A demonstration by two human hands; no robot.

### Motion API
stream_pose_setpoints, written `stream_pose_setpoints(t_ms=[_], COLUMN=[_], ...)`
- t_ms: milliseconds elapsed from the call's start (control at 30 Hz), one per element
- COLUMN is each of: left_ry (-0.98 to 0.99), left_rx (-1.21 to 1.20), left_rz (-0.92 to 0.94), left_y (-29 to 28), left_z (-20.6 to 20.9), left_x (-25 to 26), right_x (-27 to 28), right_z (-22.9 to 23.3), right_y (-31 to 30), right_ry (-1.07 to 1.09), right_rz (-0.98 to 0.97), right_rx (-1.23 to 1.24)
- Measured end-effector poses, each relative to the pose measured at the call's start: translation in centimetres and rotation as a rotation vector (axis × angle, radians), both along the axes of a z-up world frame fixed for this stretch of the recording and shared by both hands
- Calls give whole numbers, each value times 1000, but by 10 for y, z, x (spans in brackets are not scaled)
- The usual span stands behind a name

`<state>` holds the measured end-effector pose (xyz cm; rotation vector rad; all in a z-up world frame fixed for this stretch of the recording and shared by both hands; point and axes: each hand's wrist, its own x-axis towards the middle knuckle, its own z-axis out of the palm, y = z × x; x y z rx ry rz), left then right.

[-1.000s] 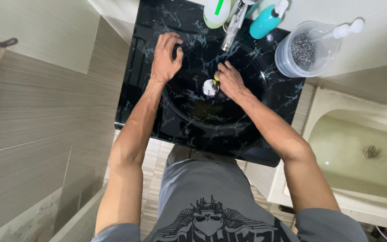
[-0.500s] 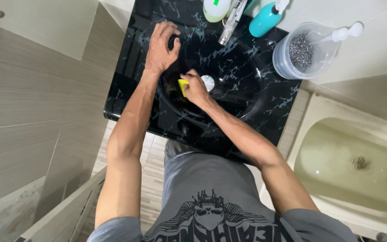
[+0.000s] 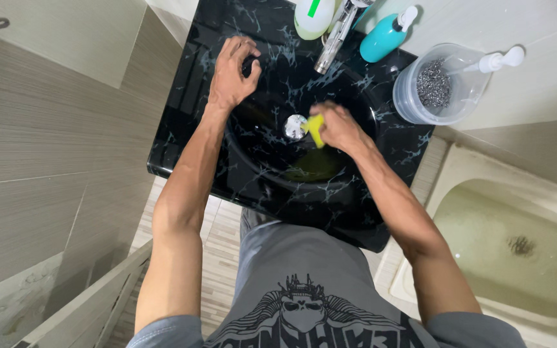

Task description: The person cleans a black marble sink and the surrounding countertop using a sponge and various cleaning bottles, scrubbing the surfaces and the faucet.

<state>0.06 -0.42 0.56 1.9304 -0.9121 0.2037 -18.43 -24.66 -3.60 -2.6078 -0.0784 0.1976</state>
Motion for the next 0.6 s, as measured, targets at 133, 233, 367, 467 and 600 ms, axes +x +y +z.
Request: stream_pose_setpoints(t_ms=[133,233,367,467,600], left_ry=[-18,-47,-34,-49,-50], left_rx=[5,-7,-6,-12,-1], left_rz=[17,32,41,41,49], left_y=[0,-1,0,-1,-3], left_z=[-2,-3,-2,0,0], left_x=[0,0,-1,0,-2], right_x=[9,1,-12,-9,-1], right_z=[-9,-27,-43,-41,-30], right_y=[34,53,31,18,37], right_ry=[108,-371,-202,-90,-232], right_rz=[-221,183,182,52,-62], right_rx=[261,-44,139,213,183])
